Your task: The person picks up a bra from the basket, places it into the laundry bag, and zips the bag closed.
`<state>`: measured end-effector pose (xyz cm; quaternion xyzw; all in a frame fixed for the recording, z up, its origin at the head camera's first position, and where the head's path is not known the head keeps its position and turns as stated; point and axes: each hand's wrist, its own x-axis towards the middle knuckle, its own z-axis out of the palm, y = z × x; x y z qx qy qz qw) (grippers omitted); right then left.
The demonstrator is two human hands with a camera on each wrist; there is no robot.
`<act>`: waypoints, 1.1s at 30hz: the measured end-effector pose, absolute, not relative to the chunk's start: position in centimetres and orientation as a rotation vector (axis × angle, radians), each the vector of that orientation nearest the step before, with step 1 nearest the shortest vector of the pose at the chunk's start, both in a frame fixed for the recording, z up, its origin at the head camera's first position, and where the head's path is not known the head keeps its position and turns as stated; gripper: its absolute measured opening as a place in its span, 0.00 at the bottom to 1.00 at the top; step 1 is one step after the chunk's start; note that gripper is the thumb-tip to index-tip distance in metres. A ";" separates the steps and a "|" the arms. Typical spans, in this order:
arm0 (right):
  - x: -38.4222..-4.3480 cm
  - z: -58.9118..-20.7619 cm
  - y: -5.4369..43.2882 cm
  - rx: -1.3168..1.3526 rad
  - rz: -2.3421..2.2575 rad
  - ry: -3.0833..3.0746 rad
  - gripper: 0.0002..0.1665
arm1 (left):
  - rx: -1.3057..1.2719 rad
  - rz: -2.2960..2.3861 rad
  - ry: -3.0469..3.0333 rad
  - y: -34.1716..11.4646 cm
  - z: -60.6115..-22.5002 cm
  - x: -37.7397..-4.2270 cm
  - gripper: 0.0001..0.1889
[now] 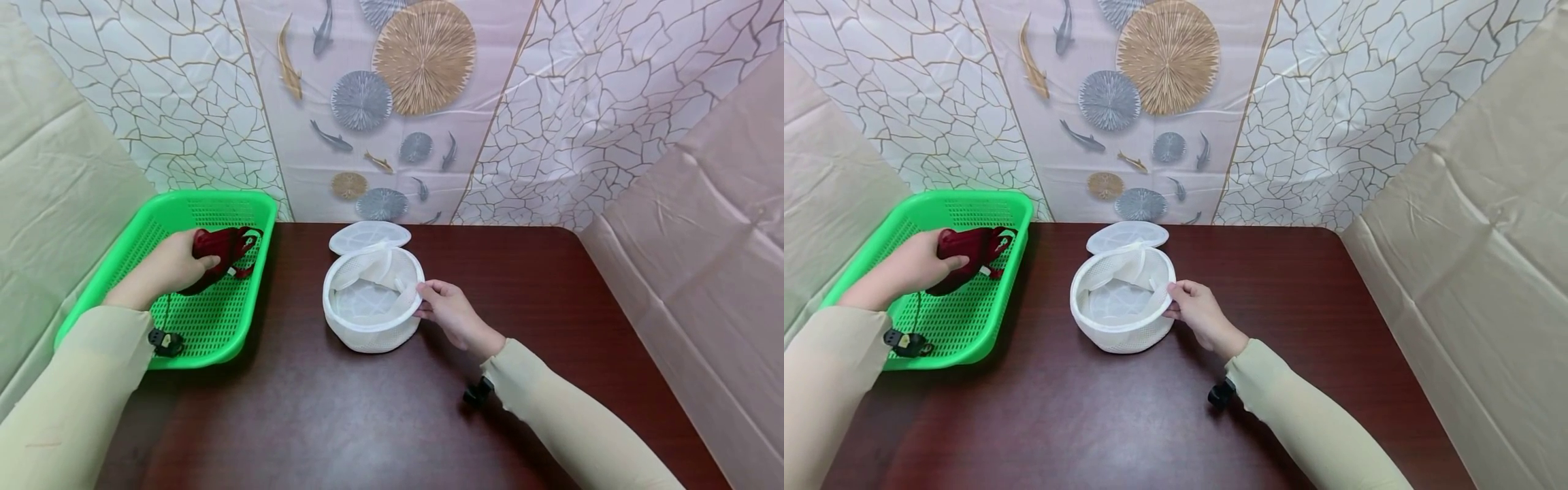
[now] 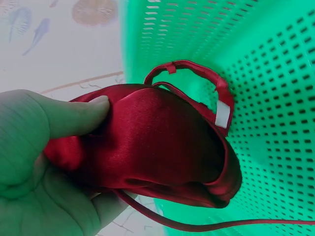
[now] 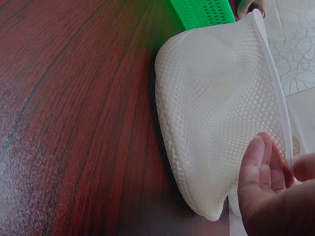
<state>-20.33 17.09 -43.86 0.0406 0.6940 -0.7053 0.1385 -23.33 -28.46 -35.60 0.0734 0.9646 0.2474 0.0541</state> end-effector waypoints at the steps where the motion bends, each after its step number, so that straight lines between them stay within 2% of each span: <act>1: -20.3 -43.9 17.1 0.116 -2.037 2.008 0.18 | 0.223 0.765 2.939 -28.3 -35.5 -23.3 0.16; 20: -20.5 -44.1 17.3 0.129 -2.044 1.998 0.17 | 0.236 1.133 3.049 -25.1 -32.9 -21.4 0.23; 33: -20.5 -43.7 17.3 0.111 -2.030 2.008 0.17 | 0.376 1.454 3.085 -21.2 -30.9 -19.6 0.19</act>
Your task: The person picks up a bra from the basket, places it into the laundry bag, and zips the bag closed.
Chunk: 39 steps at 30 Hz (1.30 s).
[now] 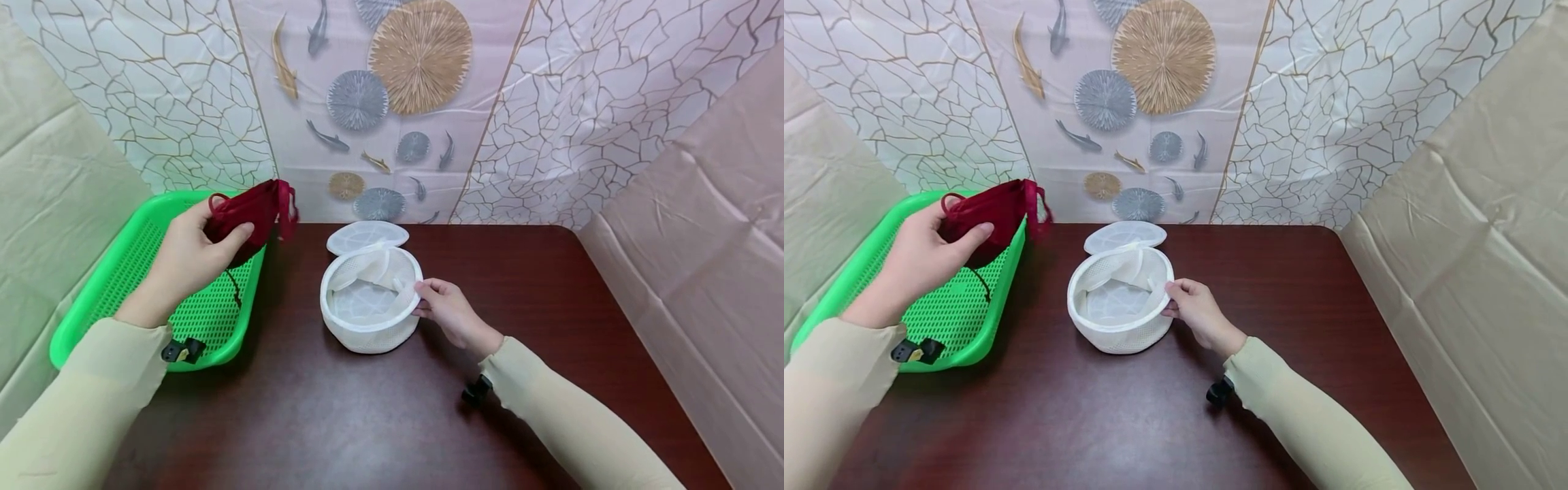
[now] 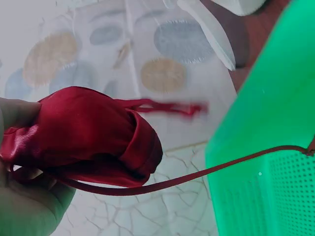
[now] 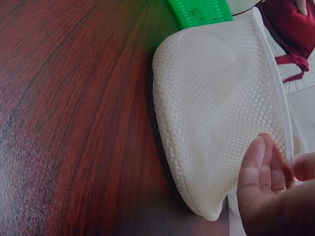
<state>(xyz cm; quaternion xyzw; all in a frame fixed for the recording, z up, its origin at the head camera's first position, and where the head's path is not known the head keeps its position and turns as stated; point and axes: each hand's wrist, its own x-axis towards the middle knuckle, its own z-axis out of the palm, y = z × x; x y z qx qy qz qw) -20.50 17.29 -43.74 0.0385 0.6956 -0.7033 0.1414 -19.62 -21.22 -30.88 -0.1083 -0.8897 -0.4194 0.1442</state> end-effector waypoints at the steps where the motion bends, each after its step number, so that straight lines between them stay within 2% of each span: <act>1: -20.5 -43.7 17.3 0.109 -2.028 2.012 0.17 | -0.339 -1.205 -2.552 -20.9 -30.8 -19.5 0.18; 17: -20.4 -43.7 17.5 0.104 -2.026 2.019 0.17 | -0.733 -1.081 -2.379 -16.2 -31.6 -18.5 0.08; 23: -20.5 -43.9 17.4 0.120 -2.056 2.003 0.15 | -0.878 -1.081 -2.379 -14.8 -33.3 -18.8 0.09; 39: -20.3 -43.7 16.8 0.056 -2.061 1.983 0.15 | -1.046 -0.998 -2.423 -10.8 -36.6 -18.9 0.08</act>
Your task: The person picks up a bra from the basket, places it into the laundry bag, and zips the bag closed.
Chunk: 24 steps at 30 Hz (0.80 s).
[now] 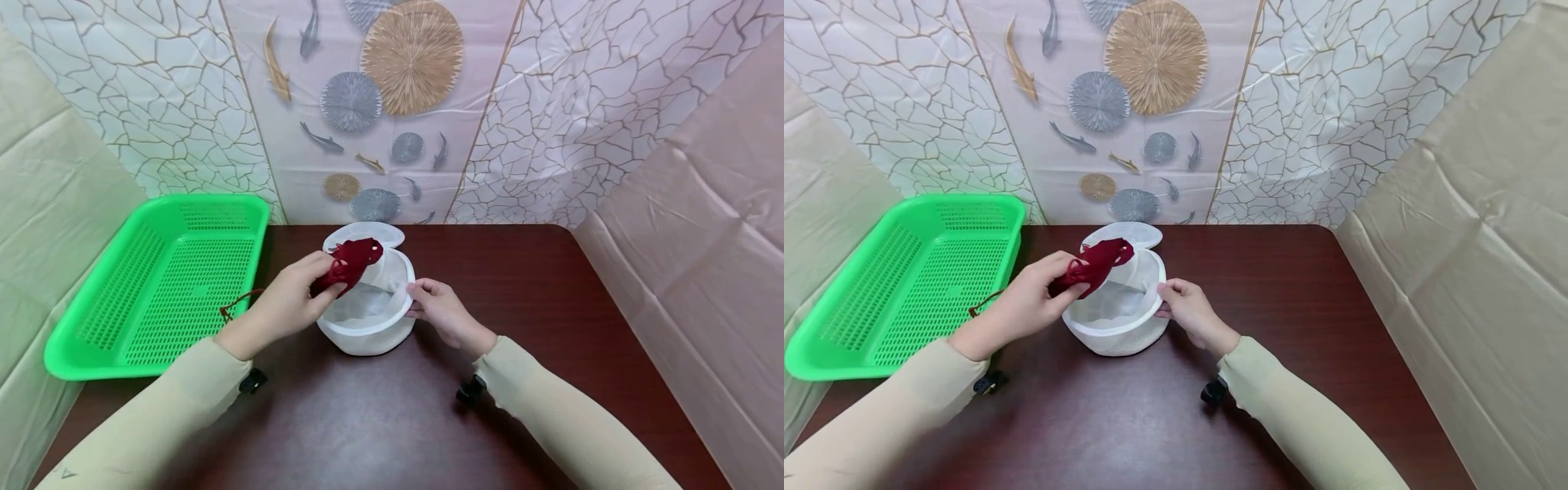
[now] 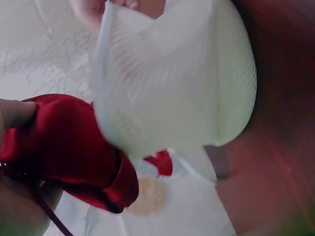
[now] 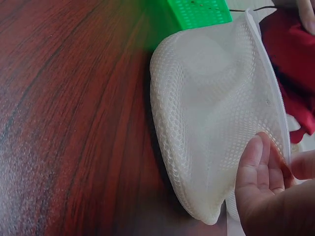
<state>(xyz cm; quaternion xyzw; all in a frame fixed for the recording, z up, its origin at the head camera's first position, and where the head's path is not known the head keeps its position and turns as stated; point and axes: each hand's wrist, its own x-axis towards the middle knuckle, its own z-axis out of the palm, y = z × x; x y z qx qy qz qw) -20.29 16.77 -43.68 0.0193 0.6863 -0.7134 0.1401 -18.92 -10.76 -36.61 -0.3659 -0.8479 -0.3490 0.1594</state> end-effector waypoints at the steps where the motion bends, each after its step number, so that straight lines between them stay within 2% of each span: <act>1: -20.2 -43.7 16.7 0.048 -2.058 1.983 0.15 | -1.056 -0.968 -2.442 -10.4 -36.9 -19.0 0.08; 15: -20.1 -43.9 16.3 0.036 -2.011 2.031 0.11 | -1.246 -0.590 -2.849 -7.5 -41.1 -19.1 0.18; 24: -20.0 -43.8 16.8 0.036 -1.998 2.044 0.13 | -1.210 -0.783 -2.813 -8.6 -40.0 -19.4 0.24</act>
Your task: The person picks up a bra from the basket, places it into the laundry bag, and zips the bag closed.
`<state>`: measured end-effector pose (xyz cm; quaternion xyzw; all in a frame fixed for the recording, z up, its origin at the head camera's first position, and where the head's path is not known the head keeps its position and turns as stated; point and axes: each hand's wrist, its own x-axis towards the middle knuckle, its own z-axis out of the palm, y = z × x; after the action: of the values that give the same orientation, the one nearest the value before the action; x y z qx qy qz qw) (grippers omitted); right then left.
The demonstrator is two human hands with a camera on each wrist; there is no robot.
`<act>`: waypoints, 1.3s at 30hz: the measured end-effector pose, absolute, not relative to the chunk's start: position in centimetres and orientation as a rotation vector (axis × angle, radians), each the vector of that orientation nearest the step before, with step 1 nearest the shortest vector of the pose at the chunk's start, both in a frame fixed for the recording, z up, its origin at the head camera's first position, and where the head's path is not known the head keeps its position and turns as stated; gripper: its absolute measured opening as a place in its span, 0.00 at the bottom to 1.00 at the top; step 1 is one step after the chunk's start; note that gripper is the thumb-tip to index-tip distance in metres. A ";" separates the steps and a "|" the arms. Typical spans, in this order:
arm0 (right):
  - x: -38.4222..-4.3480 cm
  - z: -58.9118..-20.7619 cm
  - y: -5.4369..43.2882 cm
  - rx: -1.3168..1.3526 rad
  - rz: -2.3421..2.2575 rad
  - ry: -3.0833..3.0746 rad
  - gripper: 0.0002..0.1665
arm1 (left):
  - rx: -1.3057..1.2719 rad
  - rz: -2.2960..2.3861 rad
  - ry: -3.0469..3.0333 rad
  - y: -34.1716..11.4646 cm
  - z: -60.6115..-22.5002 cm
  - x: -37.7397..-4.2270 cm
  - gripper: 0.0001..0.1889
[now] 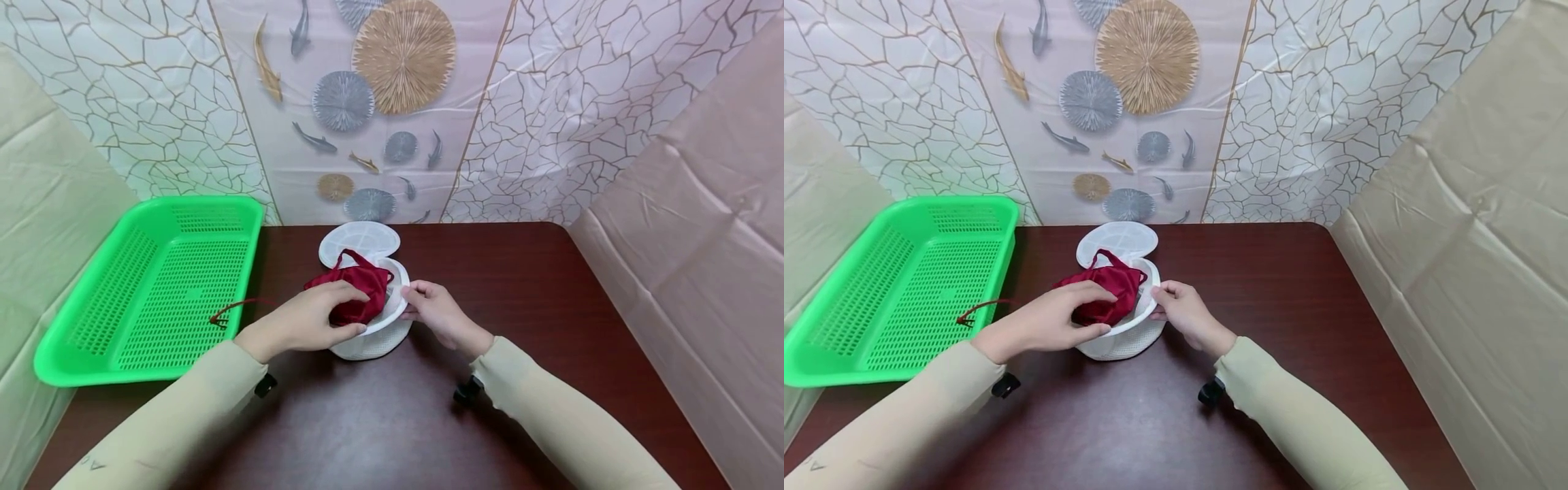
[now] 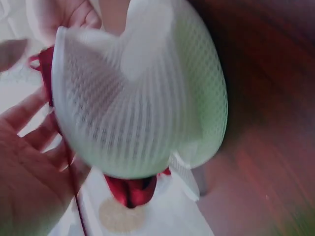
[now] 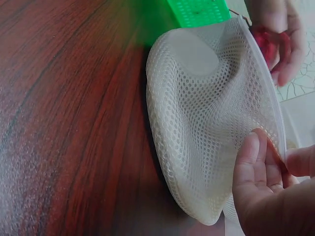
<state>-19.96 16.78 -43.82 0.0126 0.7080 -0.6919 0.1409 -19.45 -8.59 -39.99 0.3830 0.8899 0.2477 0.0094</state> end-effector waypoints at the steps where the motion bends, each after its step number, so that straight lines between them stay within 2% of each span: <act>1: -20.0 -43.8 16.8 0.036 -1.999 2.042 0.13 | 1.177 0.805 2.804 -8.8 -39.8 -19.6 0.24; 4: -20.0 -43.8 16.8 0.038 -2.007 2.035 0.12 | 1.028 0.871 2.919 -9.7 -39.7 -20.3 0.25; 10: -19.9 -43.8 16.8 0.054 -2.003 2.037 0.12 | 0.522 0.886 2.921 -11.0 -40.3 -21.5 0.33; 13: -19.9 -43.9 16.7 0.055 -2.001 2.038 0.12 | 0.416 0.884 2.828 -11.2 -40.8 -21.8 0.35; 32: -20.0 -43.5 16.5 0.008 -1.988 2.062 0.12 | 0.417 1.078 2.708 -10.6 -41.7 -22.2 0.37; 39: -20.2 -43.1 16.6 0.019 -2.025 2.051 0.13 | 0.497 1.036 2.912 -10.9 -41.1 -22.2 0.29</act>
<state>-20.19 16.61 -43.06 0.0066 0.7056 -0.6966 0.1295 -22.18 -10.87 -41.08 0.1588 0.9302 0.3308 0.0053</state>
